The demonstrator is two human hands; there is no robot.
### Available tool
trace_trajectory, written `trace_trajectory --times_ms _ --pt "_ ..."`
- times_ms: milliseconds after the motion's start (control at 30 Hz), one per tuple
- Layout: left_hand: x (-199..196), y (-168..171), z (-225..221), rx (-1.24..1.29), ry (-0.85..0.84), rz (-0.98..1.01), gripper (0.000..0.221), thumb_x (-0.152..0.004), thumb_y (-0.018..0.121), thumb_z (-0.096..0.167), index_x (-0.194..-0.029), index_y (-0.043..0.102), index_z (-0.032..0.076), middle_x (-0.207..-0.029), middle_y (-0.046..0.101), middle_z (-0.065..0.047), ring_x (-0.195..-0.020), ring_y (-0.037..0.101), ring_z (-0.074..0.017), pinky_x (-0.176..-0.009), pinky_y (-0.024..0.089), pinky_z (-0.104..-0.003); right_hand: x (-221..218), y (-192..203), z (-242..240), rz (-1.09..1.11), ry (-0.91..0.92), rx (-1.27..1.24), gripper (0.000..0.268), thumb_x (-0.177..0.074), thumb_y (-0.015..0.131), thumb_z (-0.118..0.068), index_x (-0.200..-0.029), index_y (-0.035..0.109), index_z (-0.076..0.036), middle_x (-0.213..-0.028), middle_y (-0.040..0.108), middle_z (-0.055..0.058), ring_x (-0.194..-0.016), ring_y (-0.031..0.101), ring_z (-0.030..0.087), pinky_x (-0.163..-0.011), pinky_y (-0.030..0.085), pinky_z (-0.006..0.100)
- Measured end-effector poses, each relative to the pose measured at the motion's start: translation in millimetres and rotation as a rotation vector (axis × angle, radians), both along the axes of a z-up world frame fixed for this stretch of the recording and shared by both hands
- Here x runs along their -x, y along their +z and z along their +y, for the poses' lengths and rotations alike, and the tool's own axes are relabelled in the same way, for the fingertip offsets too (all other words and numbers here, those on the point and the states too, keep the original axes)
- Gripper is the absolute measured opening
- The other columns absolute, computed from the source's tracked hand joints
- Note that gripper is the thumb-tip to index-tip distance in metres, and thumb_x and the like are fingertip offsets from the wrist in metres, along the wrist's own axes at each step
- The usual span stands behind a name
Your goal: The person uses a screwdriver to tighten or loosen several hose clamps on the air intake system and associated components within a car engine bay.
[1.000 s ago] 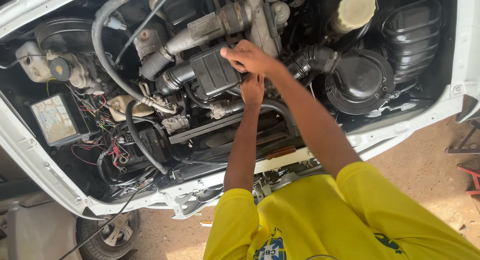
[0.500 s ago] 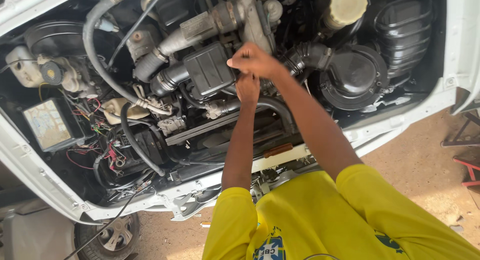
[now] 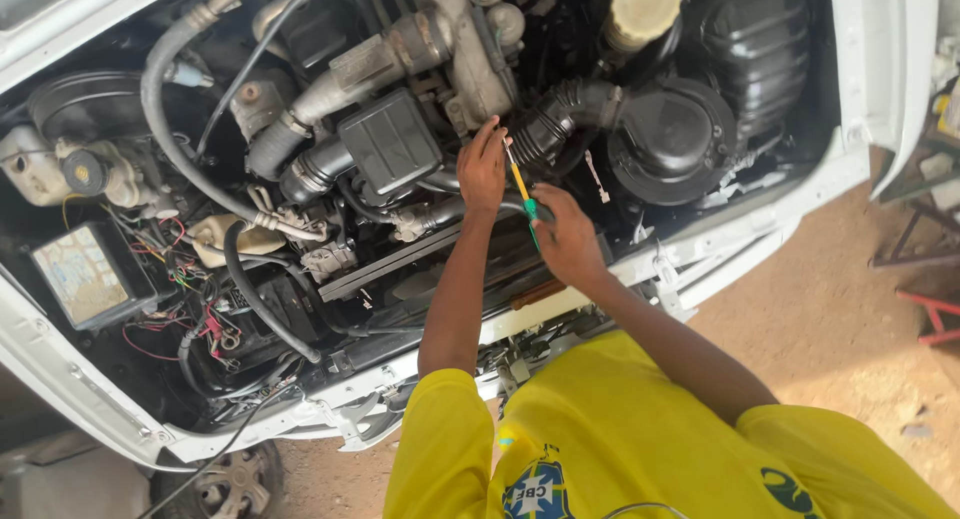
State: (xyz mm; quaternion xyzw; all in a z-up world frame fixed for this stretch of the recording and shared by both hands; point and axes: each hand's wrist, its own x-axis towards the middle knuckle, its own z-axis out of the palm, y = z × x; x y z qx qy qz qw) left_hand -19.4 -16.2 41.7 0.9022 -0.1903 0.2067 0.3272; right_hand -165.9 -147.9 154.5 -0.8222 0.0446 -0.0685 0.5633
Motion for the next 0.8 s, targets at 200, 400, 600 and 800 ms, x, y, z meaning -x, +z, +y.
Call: trace_trajectory --times_ms 200,400,600,800 --pt "19 45 -52 -0.029 -0.343 -0.171 0.022 -0.092 0.074 0.009 -0.114 0.073 0.007 -0.134 0.067 -0.004 -0.109 0.071 -0.0235 -0.093 0.059 -0.037 36 -55 -50 0.029 -0.092 0.275 0.051 -0.095 0.075 -0.017 -0.136 0.052 0.001 -0.113 0.065 0.019 -0.099 0.067 0.035 -0.08 0.053 0.043" --pt "25 51 -107 0.262 -0.334 0.117 0.035 -0.096 0.07 0.011 -0.13 0.065 0.007 -0.133 0.07 -0.007 -0.105 0.075 -0.0212 -0.085 0.063 -0.03 32 -40 -70 0.507 -0.204 -0.719 0.033 -0.104 0.055 -0.03 -0.127 0.057 -0.005 -0.074 0.052 0.003 -0.05 0.043 0.011 -0.042 0.033 0.026" --pt "23 28 -150 0.889 -0.209 1.021 0.037 -0.098 0.071 0.017 -0.132 0.068 0.003 -0.111 0.079 -0.013 -0.082 0.079 -0.0184 -0.064 0.061 -0.028 13 -21 -75 0.521 -0.312 -1.069 0.034 -0.107 0.044 -0.033 -0.123 0.055 -0.004 -0.072 0.049 0.001 -0.051 0.04 0.009 -0.044 0.034 0.025" --pt "17 26 -142 0.951 -0.296 1.106 0.048 -0.094 0.072 0.013 -0.141 0.062 0.008 -0.099 0.076 -0.008 -0.072 0.076 -0.0169 -0.06 0.06 -0.027 8 -20 -66 0.497 -0.31 -1.098 0.033 -0.108 0.043 -0.033 -0.12 0.055 -0.004 -0.072 0.048 0.002 -0.051 0.04 0.009 -0.045 0.034 0.025"
